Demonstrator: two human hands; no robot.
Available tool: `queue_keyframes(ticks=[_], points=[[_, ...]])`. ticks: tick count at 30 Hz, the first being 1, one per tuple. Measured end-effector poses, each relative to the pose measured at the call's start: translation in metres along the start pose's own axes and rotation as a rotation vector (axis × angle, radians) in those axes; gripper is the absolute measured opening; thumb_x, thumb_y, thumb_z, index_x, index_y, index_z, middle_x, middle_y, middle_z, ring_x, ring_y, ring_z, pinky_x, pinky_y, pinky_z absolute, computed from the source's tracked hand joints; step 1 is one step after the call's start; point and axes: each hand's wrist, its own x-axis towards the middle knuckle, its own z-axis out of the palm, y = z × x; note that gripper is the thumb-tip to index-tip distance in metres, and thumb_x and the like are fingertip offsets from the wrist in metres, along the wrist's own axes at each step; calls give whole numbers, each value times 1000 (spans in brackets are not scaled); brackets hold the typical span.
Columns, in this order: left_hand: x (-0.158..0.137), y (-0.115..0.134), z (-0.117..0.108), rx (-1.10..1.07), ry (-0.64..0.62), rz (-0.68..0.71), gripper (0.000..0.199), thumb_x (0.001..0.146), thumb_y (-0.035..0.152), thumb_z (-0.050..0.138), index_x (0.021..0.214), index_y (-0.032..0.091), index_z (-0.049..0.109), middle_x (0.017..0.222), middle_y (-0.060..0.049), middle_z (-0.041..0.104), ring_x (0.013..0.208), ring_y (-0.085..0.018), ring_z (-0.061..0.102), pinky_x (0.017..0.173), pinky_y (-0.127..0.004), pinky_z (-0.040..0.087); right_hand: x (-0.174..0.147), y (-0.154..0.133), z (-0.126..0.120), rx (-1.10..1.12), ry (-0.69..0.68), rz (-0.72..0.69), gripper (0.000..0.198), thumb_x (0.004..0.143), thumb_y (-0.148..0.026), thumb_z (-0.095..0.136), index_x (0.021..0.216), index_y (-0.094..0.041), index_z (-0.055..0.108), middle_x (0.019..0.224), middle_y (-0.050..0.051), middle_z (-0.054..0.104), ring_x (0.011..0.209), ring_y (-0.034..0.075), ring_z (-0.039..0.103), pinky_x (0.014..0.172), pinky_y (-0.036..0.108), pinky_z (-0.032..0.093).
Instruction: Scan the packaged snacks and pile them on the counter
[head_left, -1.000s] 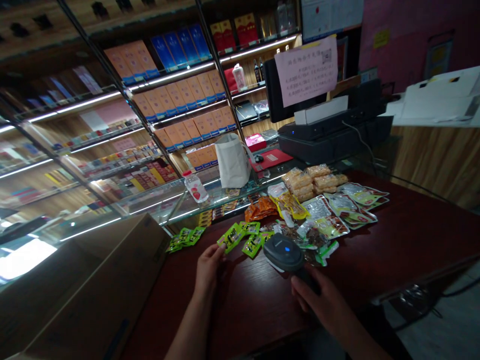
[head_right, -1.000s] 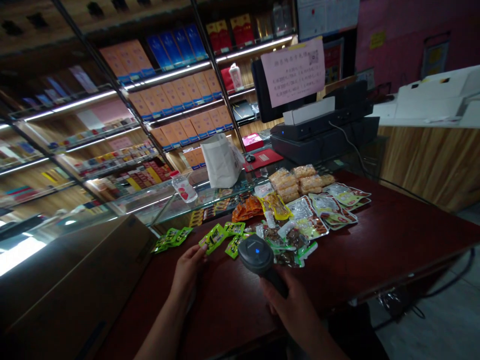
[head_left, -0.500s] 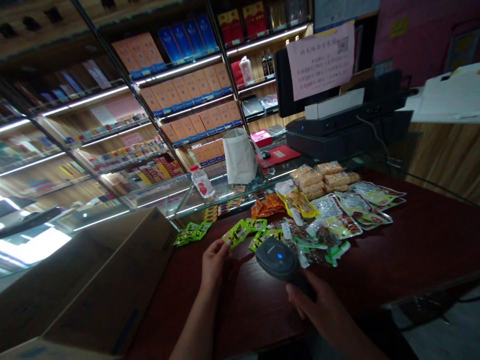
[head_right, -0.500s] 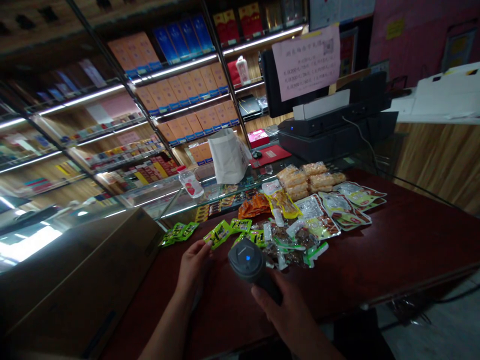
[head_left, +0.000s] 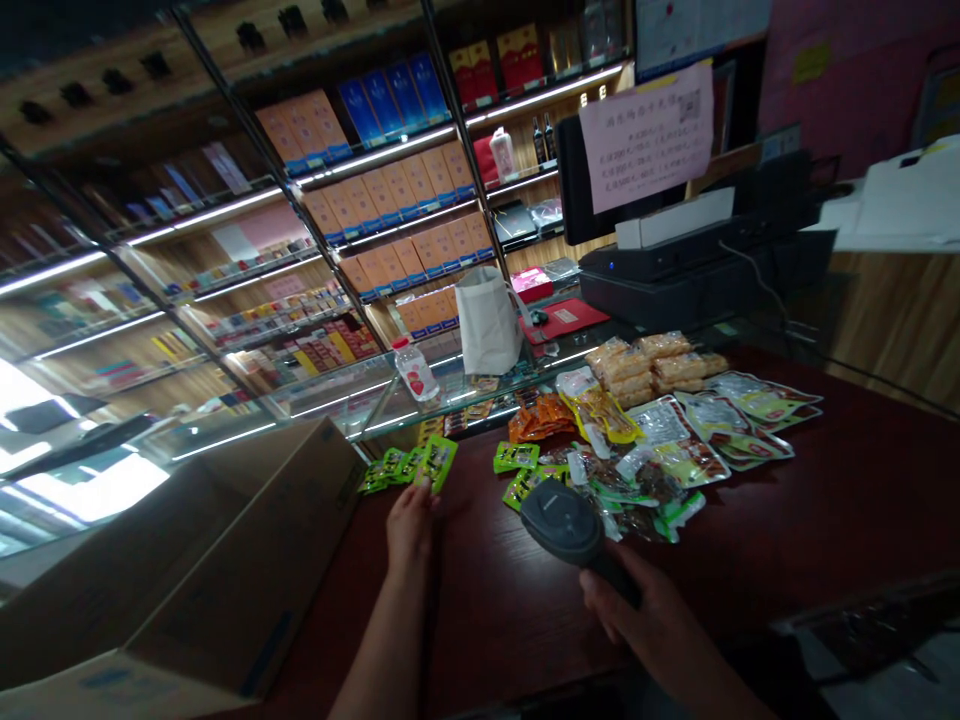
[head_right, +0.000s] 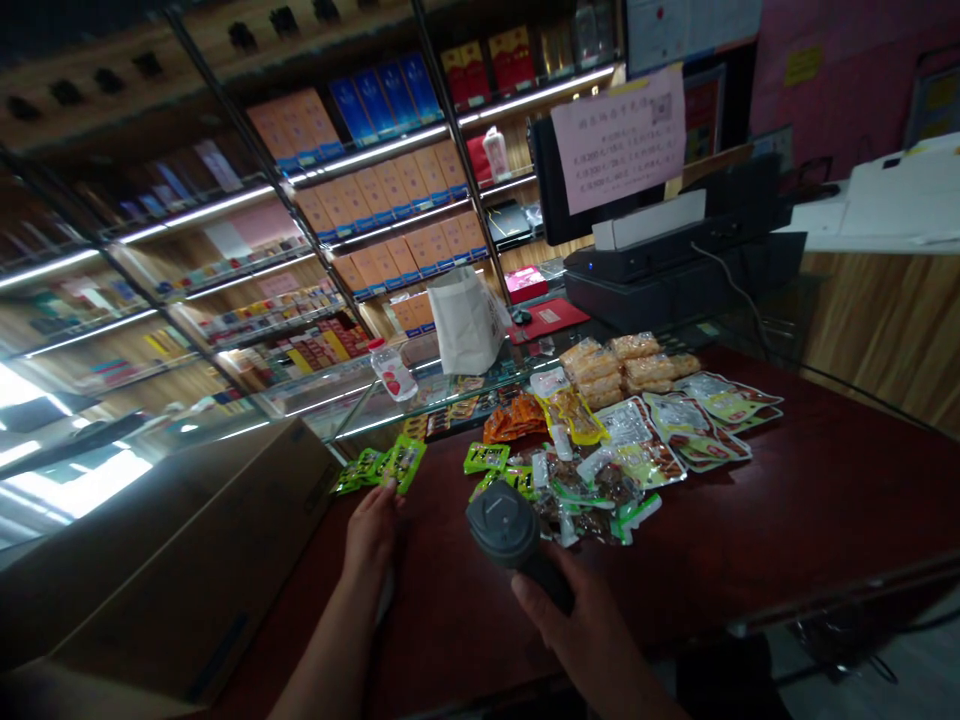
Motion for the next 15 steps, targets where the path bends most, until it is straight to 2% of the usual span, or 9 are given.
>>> queue_keyframes(ticks=[3,5,8,11,15], points=[[31,24,-13,-46,175,-29,9,82,16,70,87,12,64,75,1,63,63,-8,59,63,-23,53,0,2,-4,-18,41,7,40,82,-60,60,88,-20,64,53,-5,51,49,16,46,49,28,35],[51,41,-20,-53,275,-47,19,90,24,64,106,13,63,98,-5,66,80,-14,65,72,-30,57,-2,2,-6,-10,37,6,40,84,-59,59,87,-20,61,54,-5,51,50,15,45,50,27,36],[75,60,-24,-46,376,-67,37,93,35,60,125,17,58,124,-10,61,103,-22,64,85,-43,56,-3,0,-8,24,12,-4,38,85,-57,58,89,-19,59,55,-6,50,50,14,46,51,26,39],[91,68,-23,-29,418,-89,39,93,36,61,126,17,57,127,-10,60,107,-23,63,89,-45,55,-4,-1,-8,37,12,-1,39,85,-57,58,90,-18,58,56,-7,49,50,14,46,50,26,40],[103,70,-18,-18,408,-100,39,93,36,61,126,17,57,127,-10,60,107,-24,63,89,-45,55,-4,-2,-10,22,-8,-1,39,86,-57,57,92,-18,58,55,-7,49,51,15,47,51,26,40]])
